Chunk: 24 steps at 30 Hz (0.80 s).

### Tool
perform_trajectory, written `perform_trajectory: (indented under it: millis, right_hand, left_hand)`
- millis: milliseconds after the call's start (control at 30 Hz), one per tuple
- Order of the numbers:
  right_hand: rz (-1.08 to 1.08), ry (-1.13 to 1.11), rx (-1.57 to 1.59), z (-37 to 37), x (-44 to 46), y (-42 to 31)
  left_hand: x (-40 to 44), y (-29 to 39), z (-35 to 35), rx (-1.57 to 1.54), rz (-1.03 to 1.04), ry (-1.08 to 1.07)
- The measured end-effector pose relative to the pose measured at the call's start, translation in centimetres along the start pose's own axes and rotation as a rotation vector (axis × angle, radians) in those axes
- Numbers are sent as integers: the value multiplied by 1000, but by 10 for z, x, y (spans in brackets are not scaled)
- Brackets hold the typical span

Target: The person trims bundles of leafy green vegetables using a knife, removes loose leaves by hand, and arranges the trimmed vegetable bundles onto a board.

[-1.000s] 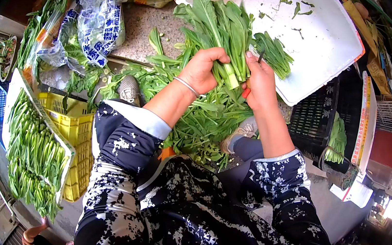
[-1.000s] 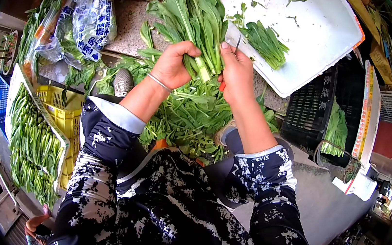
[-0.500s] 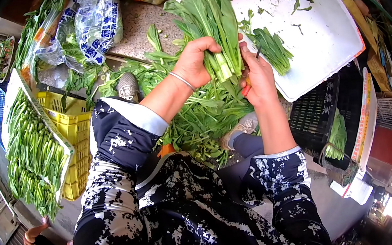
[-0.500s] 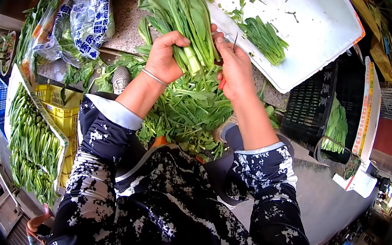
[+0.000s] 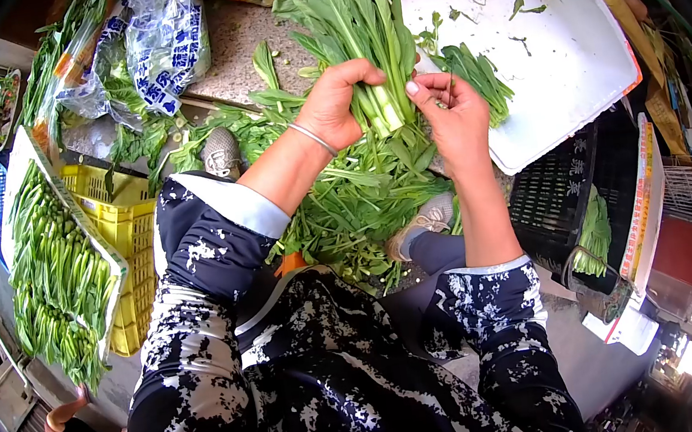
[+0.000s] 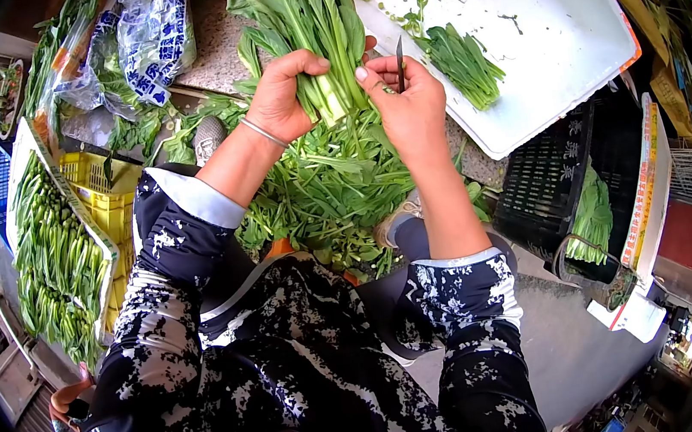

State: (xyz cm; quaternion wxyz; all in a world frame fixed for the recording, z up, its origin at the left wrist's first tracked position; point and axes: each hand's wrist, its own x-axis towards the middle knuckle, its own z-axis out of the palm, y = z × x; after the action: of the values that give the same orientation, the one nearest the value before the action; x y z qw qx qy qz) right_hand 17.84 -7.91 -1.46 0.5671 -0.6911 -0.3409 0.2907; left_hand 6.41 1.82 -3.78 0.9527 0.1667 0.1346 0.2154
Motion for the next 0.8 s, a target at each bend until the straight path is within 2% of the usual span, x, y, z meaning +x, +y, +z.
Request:
perform_trajectory:
  millis: [100,267,400,567,800]
  right_hand:
    - [-48,51,21,3,-2,1]
    - [-136,54,-256,3,-8,-8]
    - [-129,9,-151,2,-5,-1]
    - [-121,12,-184,3,-5,1]
    - [-73,41,-298,4,-9,0]
  left_hand:
    - [0,-1,-1,29,1,31]
    - [-1,0,4,-2,19,90]
    - [-2,0,0,76,15,101]
    - [-6,0,5,49,5,44]
    - [-7,-2,8,125,78,141]
